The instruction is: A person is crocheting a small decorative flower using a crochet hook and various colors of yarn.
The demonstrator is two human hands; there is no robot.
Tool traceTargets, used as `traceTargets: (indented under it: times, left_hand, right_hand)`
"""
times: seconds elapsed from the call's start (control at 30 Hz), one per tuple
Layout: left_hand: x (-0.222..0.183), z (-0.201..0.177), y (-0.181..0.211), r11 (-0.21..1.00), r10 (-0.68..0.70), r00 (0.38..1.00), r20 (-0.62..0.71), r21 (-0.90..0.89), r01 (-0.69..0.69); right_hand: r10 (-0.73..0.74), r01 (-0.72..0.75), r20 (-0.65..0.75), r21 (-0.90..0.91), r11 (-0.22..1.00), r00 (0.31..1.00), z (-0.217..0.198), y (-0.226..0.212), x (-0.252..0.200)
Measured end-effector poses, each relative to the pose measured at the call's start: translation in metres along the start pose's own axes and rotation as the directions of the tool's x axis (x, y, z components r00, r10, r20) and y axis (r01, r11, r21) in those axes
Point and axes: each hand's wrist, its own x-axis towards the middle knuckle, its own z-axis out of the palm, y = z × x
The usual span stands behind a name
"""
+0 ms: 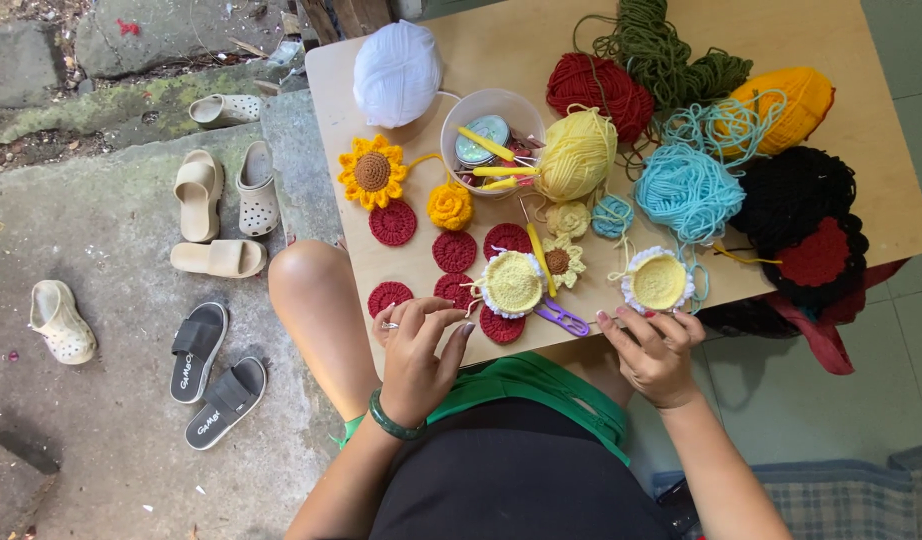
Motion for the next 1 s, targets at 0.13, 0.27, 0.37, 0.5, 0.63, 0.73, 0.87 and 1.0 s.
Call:
traceTargets:
  times: [0.13, 0.27, 0.37, 0.5, 0.63, 0.73, 0.87, 1.0]
  left_hand:
    - [-0.003, 0.002, 0.0, 1.0, 0.006, 1.0, 0.012, 0.006, -0.006]
    - [-0.002, 0.002, 0.006, 1.0, 0.014, 1.0, 0.022, 0.0, -0.014]
    - [-0.001, 0.003, 0.007, 1.0, 0.018, 0.999, 0.034, -0.006, -0.018]
    - [-0.001, 0.007, 0.005, 1.0, 0.019, 0.998, 0.058, -0.023, -0.018]
    - [-0.005, 0.013, 0.002, 1.0, 0.026, 0.997, 0.076, -0.007, -0.026]
    - [-0.004, 0.015, -0.003, 0.999, 0.04, 0.997, 0.06, 0.021, -0.041]
    - [-0.003, 0.023, -0.024, 0.997, 0.034, 0.998, 0.058, 0.066, -0.037]
    - [0.007, 0.028, -0.046, 0.986, -0.006, 0.993, 0.121, 0.167, -0.014]
  right_hand:
    - [0.0, 0.002, -0.036, 0.054, 0.999, 0.999, 0.006, 0.005, -0.003]
    - [-0.003, 0.021, -0.128, 0.14, 0.99, 0.992, 0.011, 0.006, -0.01]
    - [-0.003, 0.026, -0.145, 0.157, 0.987, 0.989, 0.01, 0.004, -0.012]
    - [0.027, 0.008, -0.177, 0.193, 0.981, 0.984, 0.007, -0.004, -0.005]
    - [0.029, 0.007, -0.228, 0.158, 0.987, 0.973, 0.021, -0.004, -0.026]
    - [0.088, -0.046, -0.245, 0.173, 0.984, 0.966, 0.022, -0.012, -0.033]
    - [0.356, -0.258, -0.213, 0.38, 0.888, 0.91, 0.0, -0.049, -0.006]
    - [0.624, -0.409, 0.177, 0.878, 0.249, 0.761, -0.024, -0.099, 0.054]
